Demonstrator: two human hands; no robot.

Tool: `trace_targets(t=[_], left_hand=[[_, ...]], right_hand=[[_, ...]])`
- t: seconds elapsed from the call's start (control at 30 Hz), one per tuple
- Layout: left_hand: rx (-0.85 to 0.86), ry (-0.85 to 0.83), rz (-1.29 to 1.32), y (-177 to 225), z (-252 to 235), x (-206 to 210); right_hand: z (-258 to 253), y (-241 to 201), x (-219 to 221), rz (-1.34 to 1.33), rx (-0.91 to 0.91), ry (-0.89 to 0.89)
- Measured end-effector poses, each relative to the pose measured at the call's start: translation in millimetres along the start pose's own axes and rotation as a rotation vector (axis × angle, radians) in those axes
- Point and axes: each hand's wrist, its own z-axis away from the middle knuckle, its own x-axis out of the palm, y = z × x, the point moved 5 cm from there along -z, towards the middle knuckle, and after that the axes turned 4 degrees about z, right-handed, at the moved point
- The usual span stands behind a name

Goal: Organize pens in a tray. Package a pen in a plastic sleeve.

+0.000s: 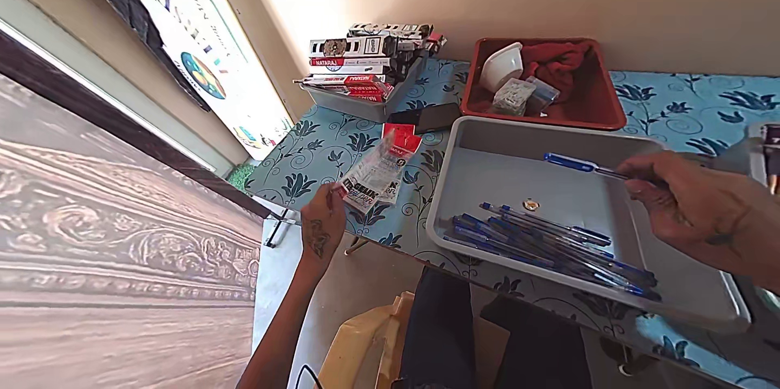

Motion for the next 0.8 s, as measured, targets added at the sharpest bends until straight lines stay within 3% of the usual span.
trace_targets(t=[0.13,0.23,0.3,0.37,0.5,0.57,0.67,0.8], left_hand=[[0.033,0.119,0.070,1.6,-10.2,-25.4],[0.208,0.195,0.046,41.7,-5.4,-57.8],[0.394,0.079,0.024,89.7,5.0,-76.4],[0.615,-0.150,0.030,135.1,19.7,-81.3],[0.875,-0.479,0.261,192.0,41.0,-70.4],[0.849,-0.473,0.357,207.5,42.4,-69.1],[0.618,-0.366,0.491,210.3,37.1,-68.7],[0.240,-0.507,0.858,190.6,43.5,-44.5]], right_hand=[[-5.8,-8.1,-2.8,-0.028,0.005,0.036],[-8.1,-28.8,-11.4,-0.160,0.051,0.113],[-8.6,-54.1,-22.0,-0.292,0.095,0.193],[-9.2,-84.2,-34.7,-0.418,0.044,0.298],[-12.8,-135.9,-44.5,-0.461,-0.252,0.265],[-7.4,-149.8,-30.8,-0.563,-0.328,0.180],[6.7,-159.1,-14.9,-0.792,-0.272,0.063],[27.4,-152.1,-8.2,-1.089,-0.035,0.177]])
